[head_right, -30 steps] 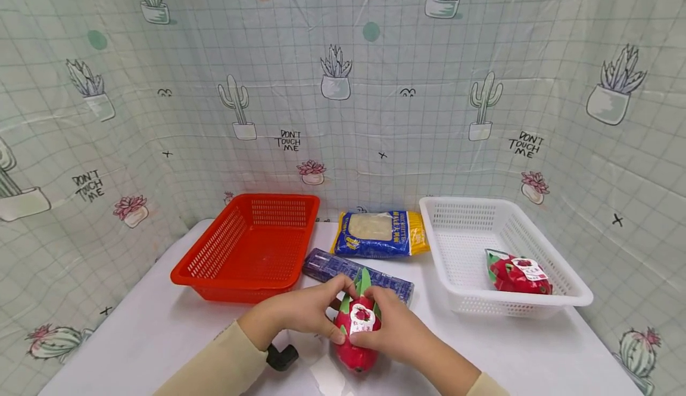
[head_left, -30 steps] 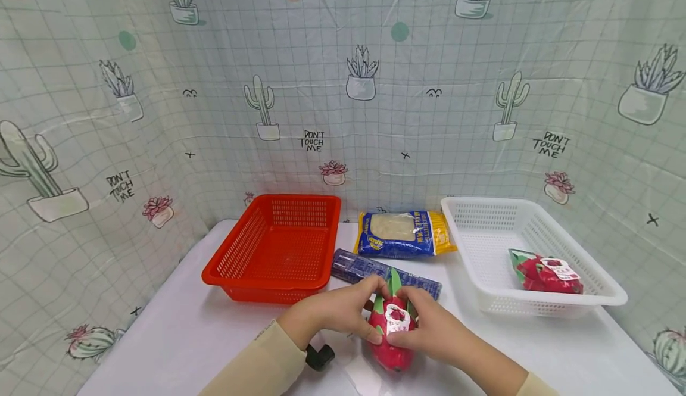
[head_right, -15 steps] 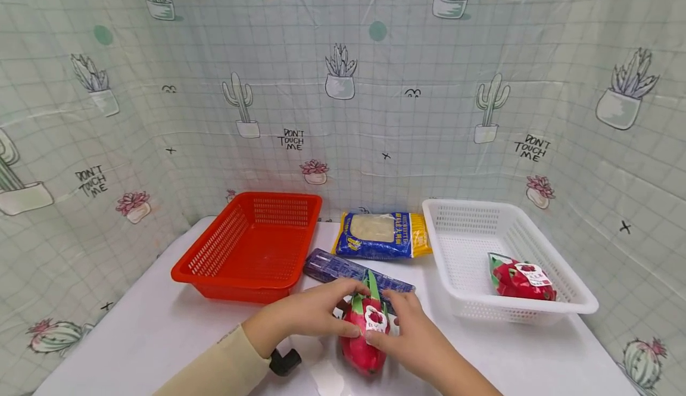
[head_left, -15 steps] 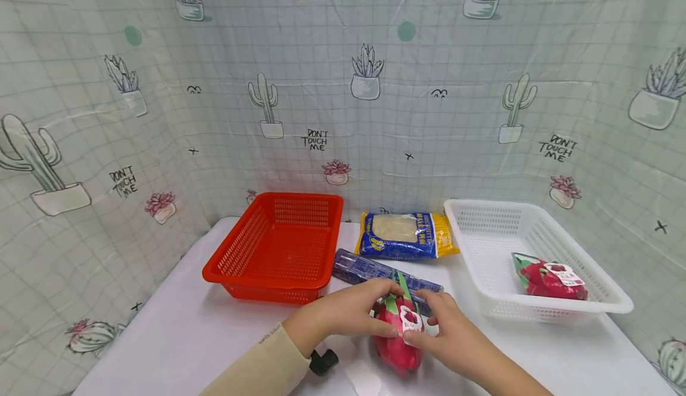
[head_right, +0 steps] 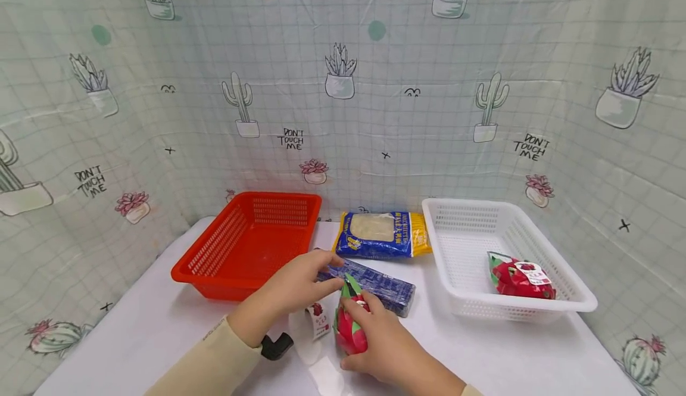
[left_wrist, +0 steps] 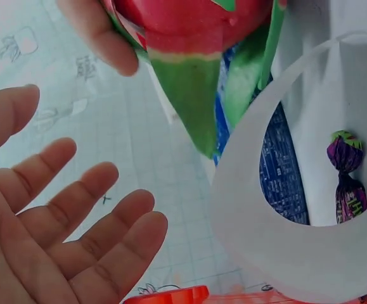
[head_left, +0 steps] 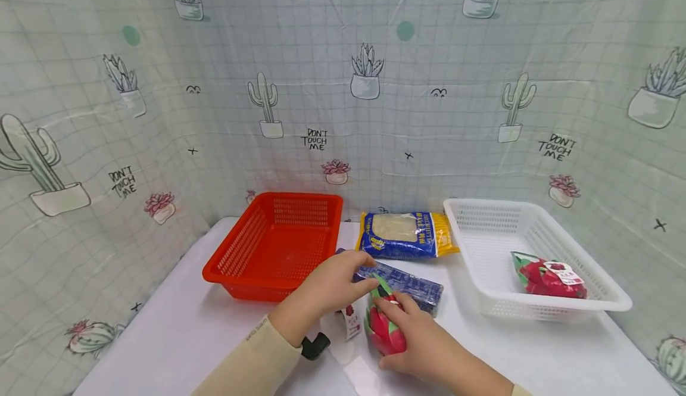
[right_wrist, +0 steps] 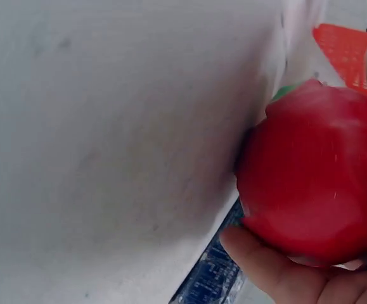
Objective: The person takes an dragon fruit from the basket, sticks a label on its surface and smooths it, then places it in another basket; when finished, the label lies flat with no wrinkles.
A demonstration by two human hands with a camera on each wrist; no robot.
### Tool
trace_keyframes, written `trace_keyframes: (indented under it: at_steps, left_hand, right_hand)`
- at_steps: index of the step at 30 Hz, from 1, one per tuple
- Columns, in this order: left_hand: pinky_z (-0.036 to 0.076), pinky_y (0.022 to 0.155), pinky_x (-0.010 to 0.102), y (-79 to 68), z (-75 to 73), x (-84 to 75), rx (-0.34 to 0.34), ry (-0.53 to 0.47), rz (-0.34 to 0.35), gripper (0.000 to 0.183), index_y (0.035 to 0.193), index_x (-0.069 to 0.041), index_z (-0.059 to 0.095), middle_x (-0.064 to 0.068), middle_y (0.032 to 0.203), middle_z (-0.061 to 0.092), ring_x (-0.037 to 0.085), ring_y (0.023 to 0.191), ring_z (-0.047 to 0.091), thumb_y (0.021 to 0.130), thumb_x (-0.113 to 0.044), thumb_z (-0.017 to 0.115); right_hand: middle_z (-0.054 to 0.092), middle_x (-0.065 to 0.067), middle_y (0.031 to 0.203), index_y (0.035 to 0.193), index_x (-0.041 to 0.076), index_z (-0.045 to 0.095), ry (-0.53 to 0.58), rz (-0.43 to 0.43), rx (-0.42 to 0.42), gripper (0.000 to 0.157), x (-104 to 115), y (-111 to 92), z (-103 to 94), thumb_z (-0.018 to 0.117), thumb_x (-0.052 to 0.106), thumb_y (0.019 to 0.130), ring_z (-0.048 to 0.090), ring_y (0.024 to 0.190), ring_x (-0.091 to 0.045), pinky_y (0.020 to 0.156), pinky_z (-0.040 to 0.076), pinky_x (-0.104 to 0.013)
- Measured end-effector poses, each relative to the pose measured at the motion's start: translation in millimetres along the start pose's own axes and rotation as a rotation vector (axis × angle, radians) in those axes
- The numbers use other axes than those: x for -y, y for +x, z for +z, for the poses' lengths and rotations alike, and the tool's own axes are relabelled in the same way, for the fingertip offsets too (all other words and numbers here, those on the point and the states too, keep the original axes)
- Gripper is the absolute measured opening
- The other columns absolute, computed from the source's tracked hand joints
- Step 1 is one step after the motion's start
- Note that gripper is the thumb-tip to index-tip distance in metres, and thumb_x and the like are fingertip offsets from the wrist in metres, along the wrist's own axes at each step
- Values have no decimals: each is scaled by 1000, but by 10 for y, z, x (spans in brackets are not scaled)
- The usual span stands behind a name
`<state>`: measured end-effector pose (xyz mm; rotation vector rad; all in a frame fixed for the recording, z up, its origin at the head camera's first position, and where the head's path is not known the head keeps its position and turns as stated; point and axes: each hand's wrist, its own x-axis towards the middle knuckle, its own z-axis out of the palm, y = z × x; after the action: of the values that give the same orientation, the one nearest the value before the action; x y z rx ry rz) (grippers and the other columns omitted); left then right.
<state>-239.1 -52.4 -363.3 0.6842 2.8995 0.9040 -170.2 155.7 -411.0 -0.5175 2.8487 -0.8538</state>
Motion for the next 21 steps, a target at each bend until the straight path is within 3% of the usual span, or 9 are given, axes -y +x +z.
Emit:
trace_keyframes:
  at_steps: [8, 12, 14, 16, 19, 21]
  left_hand:
    - [63, 100, 47, 35, 73, -50, 10, 3, 25, 41, 136, -24, 69, 1, 140, 70, 22, 130, 66, 99, -41, 75]
    - [61, 103, 47, 62, 168, -85, 7, -22, 52, 39, 135, -23, 69, -1, 139, 69, 22, 129, 65, 100, -41, 73]
    - [61, 103, 46, 94, 216, -133, 22, -111, 75, 38, 135, -25, 68, -3, 141, 68, 22, 130, 65, 100, -41, 73]
    - [62, 101, 45, 148, 265, -210, 47, -237, 79, 38, 136, -30, 67, -4, 143, 67, 22, 131, 66, 100, -41, 73]
    - [61, 103, 47, 249, 361, -348, 89, -432, 52, 43, 140, -37, 63, -6, 148, 65, 21, 136, 64, 99, -42, 74]
    - [60, 105, 48, 335, 461, -475, 103, -498, 29, 51, 146, -37, 58, -4, 153, 62, 23, 139, 63, 98, -41, 76]
  right_hand:
    - [57, -11, 153, 146, 23, 64, 71, -49, -93, 77, -146, -176, -89, 94, 33, 75, 63, 127, -34, 88, 66, -52]
    - [60, -7, 147, 145, 29, 64, 150, 26, -26, 74, -247, -405, -295, 93, 35, 77, 61, 123, -29, 82, 67, -46]
    - [59, -6, 148, 148, 33, 61, 179, 48, 23, 75, -311, -550, -444, 92, 35, 79, 59, 122, -27, 79, 67, -40]
    - [57, -5, 151, 150, 38, 58, 198, 16, 57, 75, -392, -709, -605, 90, 35, 83, 58, 122, -21, 78, 66, -33]
    - [58, -1, 151, 155, 37, 52, 160, -166, 43, 78, -512, -945, -801, 88, 34, 86, 57, 123, -10, 80, 61, -23]
    - [59, 4, 149, 158, 36, 48, 128, -244, 8, 83, -560, -1091, -908, 89, 33, 86, 57, 122, -1, 80, 59, -20]
